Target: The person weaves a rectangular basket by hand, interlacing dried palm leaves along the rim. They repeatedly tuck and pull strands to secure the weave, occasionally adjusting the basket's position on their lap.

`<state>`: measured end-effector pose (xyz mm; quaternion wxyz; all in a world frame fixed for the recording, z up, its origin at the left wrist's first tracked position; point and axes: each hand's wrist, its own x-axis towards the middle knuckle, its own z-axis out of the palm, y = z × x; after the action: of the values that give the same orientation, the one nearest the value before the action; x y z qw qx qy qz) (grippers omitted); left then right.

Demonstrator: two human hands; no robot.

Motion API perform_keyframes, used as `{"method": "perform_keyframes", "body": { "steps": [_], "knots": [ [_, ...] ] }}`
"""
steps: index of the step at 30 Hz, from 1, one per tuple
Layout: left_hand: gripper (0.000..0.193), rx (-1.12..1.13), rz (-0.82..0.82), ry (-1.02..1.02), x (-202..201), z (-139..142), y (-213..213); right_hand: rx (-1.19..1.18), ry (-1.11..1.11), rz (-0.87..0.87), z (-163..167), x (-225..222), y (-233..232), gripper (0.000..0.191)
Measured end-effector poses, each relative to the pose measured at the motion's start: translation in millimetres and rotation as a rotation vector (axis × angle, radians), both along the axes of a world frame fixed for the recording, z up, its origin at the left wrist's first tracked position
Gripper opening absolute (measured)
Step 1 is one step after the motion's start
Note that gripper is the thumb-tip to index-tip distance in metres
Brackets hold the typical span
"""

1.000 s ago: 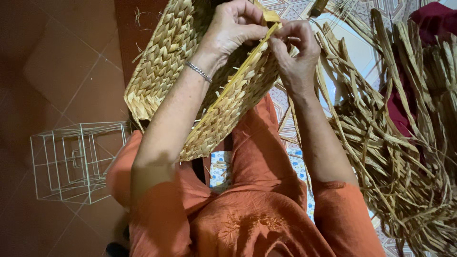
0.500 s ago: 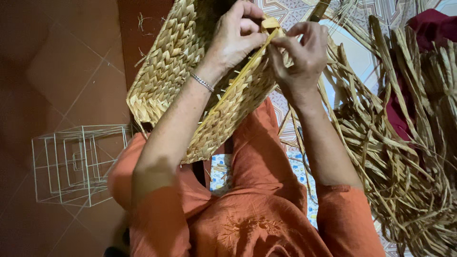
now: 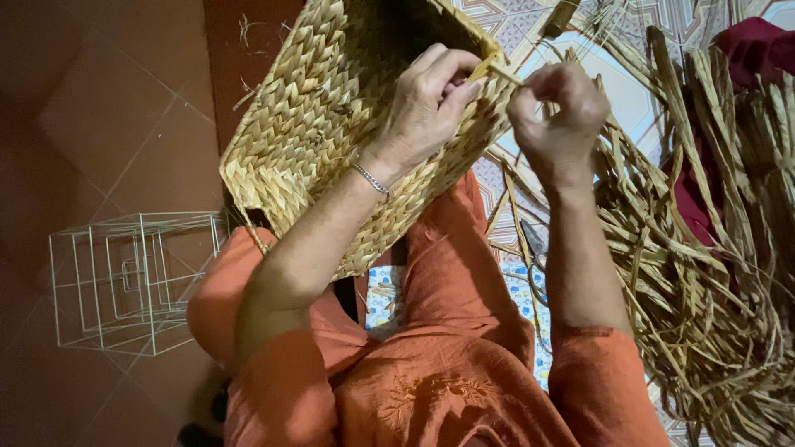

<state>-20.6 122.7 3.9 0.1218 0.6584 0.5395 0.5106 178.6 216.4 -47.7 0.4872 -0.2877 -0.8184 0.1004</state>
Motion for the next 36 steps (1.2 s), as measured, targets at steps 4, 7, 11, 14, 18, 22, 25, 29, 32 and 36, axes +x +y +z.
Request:
{"method": "perform_keyframes", "body": {
  "steps": [4,7,11,14,18,22,25,29,32,36],
  "knots": [
    [0.014,0.155,0.026,0.143,0,1,2,0.002,-0.031,0.065,3,10,11,0.010],
    [0.012,-0.076,0.014,-0.066,0,1,4,-0.297,0.045,0.235,14,15,5,0.012],
    [0.010,0.056,-0.007,0.037,-1,1,5,-0.610,-0.066,0.165,32,10,5,0.026],
    [0.013,0.069,0.001,0.048,0,1,7,-0.833,0.004,0.153,34,-4,4,0.040],
    [0.016,0.120,0.047,0.126,1,-1,10,-0.943,0.416,0.535,26,-17,3,0.036],
    [0.016,0.108,0.017,0.120,1,-3,10,-1.046,0.625,0.674,18,-14,-2,0.041],
    [0.016,0.099,0.000,0.106,1,-4,8,-1.111,0.713,0.671,13,-9,-4,0.043],
    [0.015,0.079,-0.023,0.066,0,-6,8,-1.153,0.752,0.674,11,-6,-2,0.043],
    [0.015,0.099,-0.030,0.065,0,-7,13,-1.150,0.673,0.593,16,-5,4,0.040],
    [0.040,0.099,0.020,0.158,2,-5,19,-0.777,0.407,0.441,33,-1,11,0.036]
  ]
}}
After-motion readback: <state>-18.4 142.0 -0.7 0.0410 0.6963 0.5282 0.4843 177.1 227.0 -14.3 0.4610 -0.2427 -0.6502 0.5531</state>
